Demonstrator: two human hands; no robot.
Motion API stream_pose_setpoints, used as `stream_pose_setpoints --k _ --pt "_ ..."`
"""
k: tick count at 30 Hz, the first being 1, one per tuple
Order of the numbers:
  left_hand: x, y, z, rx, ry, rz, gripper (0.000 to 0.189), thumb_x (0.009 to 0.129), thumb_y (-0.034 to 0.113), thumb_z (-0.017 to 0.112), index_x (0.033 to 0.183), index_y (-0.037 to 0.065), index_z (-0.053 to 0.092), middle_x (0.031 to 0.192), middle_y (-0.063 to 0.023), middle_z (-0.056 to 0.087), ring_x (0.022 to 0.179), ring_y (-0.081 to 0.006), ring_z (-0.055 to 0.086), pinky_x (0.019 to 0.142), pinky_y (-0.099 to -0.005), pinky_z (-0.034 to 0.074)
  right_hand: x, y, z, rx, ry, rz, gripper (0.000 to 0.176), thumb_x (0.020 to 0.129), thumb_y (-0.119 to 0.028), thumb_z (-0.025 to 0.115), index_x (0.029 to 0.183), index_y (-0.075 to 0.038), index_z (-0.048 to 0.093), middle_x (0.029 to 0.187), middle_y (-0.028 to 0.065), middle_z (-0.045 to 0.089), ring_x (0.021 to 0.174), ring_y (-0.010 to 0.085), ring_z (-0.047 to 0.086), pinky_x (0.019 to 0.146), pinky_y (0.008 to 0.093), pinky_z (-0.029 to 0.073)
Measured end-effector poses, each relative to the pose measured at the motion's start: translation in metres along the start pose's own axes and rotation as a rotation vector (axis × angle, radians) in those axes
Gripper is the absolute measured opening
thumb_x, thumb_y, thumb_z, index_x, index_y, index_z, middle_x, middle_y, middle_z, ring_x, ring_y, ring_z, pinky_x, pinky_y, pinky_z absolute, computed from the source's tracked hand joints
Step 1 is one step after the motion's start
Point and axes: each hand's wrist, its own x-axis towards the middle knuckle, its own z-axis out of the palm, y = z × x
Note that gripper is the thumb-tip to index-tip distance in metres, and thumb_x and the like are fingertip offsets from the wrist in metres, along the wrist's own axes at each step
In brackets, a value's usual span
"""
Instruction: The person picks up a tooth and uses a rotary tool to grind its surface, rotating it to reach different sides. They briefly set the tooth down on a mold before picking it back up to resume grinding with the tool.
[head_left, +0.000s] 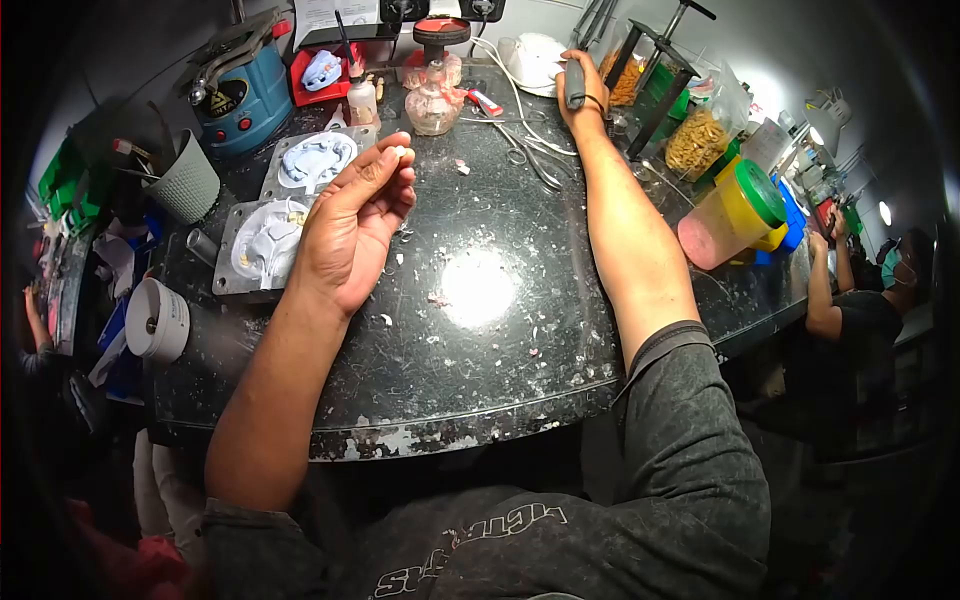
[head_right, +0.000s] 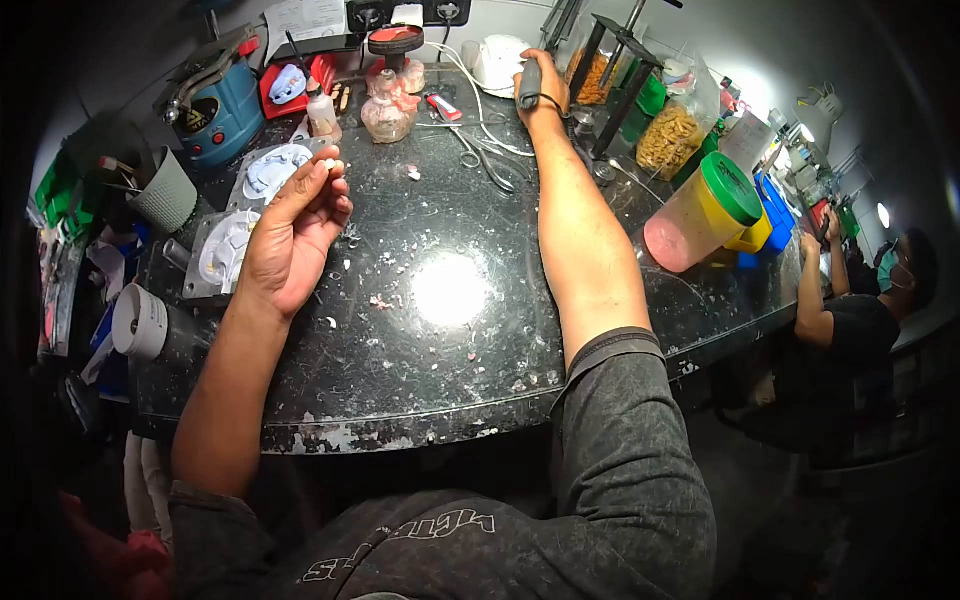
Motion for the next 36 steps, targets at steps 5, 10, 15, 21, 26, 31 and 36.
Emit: stream_pose_setpoints --k 5,10,15,21,26,31,36 --pt "0.000 0.002 0.001 -0.070 -0.039 -0.002 0.027 0.094 0.012 0.061 0.119 0.003 0.060 0.109 -0.0071 0.065 0.097 -0.0120 0.059 0.088 -0.0272 0.047 0.000 -0.004 -0.003 0.069 0.137 -0.058 0.027 0.082 -0.019 0.065 0.108 -0.021 0.059 0.094 0.0152 0.070 0.092 0.0357 0.067 0.079 0.0404 0.052" --pt "-0.005 0.002 0.010 -0.062 -0.094 -0.057 0.023 0.092 0.012 0.064 0.114 0.005 0.064 0.105 -0.0056 0.069 0.088 -0.0100 0.063 0.081 -0.0248 0.052 -0.007 -0.009 -0.006 -0.005 0.137 0.046 0.030 0.084 -0.028 0.067 0.111 -0.016 0.063 0.101 0.0159 0.069 0.098 0.0343 0.066 0.085 0.0387 0.050" --pt "-0.008 0.000 0.014 -0.123 -0.182 -0.037 0.021 0.090 0.010 0.067 0.109 0.005 0.065 0.103 -0.0068 0.069 0.086 -0.0115 0.066 0.079 -0.0256 0.055 -0.011 -0.050 -0.025 0.741 0.148 0.262 0.033 0.086 -0.025 0.071 0.114 -0.008 0.066 0.099 0.0074 0.068 0.089 0.0160 0.065 0.079 0.0286 0.051" --pt "-0.017 -0.001 0.015 -0.080 -0.155 -0.071 0.022 0.090 0.009 0.067 0.111 0.005 0.064 0.106 -0.0087 0.069 0.091 -0.0162 0.066 0.085 -0.0299 0.054 -0.103 -0.195 -0.078 1.041 -0.048 0.156 0.023 0.083 -0.008 0.070 0.103 -0.002 0.062 0.092 0.0068 0.064 0.070 0.0166 0.063 0.066 0.0302 0.055" --pt "-0.039 -0.007 0.013 0.031 -0.071 -0.067 0.017 0.088 0.007 0.068 0.105 0.005 0.066 0.101 -0.0098 0.070 0.089 -0.0149 0.067 0.084 -0.0276 0.054 -0.158 -0.230 -0.086 0.858 -0.179 -0.179 0.021 0.088 -0.007 0.064 0.107 0.003 0.059 0.096 0.0106 0.065 0.083 0.0155 0.066 0.077 0.0279 0.054" --pt "-0.046 -0.016 0.008 -0.135 -0.034 -0.028 0.016 0.089 0.009 0.067 0.104 0.006 0.067 0.100 -0.0083 0.071 0.092 -0.0161 0.068 0.088 -0.0302 0.053 -0.176 -0.237 -0.086 0.764 -0.174 -0.299 0.036 0.077 -0.003 0.080 0.107 0.004 0.062 0.101 0.0127 0.070 0.090 0.0148 0.068 0.078 0.0259 0.055" --pt "-0.050 -0.016 0.007 -0.148 0.001 -0.059 0.016 0.090 0.009 0.066 0.106 0.007 0.067 0.100 -0.0081 0.071 0.094 -0.0164 0.068 0.088 -0.0308 0.054 -0.179 -0.231 -0.084 0.719 -0.226 -0.320 0.034 0.080 0.001 0.073 0.103 0.002 0.048 0.098 0.0228 0.069 0.087 0.0205 0.068 0.075 0.0279 0.054"
